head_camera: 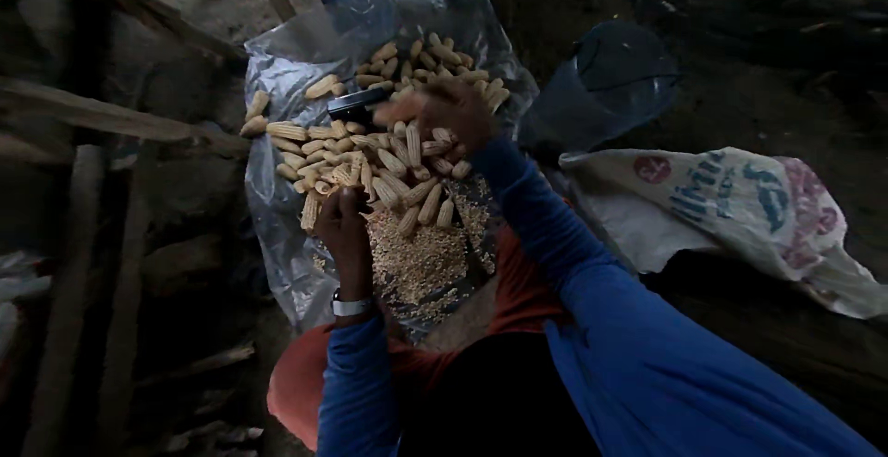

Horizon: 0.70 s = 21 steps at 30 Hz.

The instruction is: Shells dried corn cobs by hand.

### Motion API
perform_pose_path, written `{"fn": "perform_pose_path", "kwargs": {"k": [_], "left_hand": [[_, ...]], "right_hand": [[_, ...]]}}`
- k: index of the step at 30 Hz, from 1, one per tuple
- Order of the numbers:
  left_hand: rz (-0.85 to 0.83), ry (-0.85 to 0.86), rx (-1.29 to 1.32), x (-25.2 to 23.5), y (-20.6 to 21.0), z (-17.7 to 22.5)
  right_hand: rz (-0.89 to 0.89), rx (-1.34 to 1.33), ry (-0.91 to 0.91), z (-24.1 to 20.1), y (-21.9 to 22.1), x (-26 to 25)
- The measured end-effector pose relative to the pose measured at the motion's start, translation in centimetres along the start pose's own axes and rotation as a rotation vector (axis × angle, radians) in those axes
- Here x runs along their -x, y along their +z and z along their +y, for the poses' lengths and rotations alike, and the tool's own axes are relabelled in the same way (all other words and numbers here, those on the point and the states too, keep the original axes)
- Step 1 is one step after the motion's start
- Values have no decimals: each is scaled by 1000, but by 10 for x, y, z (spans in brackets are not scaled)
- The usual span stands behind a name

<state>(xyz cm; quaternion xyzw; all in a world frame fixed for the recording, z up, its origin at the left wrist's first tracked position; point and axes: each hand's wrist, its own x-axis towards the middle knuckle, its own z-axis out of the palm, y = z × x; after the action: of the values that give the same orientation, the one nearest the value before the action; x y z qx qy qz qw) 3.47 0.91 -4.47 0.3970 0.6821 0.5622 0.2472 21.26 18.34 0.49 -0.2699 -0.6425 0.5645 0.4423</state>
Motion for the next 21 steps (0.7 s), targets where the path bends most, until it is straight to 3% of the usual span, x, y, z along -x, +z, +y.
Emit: {"fn": "perform_pose_path", "kwargs": {"k": [5,7,11,16,18,21], "left_hand": [[-145,27,-159,4,-4,5],[-220,8,-277,4,-11,11],[-391,-191,-526,3,-38,40],[-807,-89,-737,-37,-67,46],[-840,-68,-703,-44,-76,42],[-747,-131,-687,-48,-80,27]], "right_hand": [[736,-860,-82,-12,-59,-12],[832,-963,-31,-15,-72,-12],[724,-847,219,-15,-57,-10],[658,-719,367,14,-45,-25],[620,-636,424,33,-41,-35],[527,-422,555,63,-36,-47]]}}
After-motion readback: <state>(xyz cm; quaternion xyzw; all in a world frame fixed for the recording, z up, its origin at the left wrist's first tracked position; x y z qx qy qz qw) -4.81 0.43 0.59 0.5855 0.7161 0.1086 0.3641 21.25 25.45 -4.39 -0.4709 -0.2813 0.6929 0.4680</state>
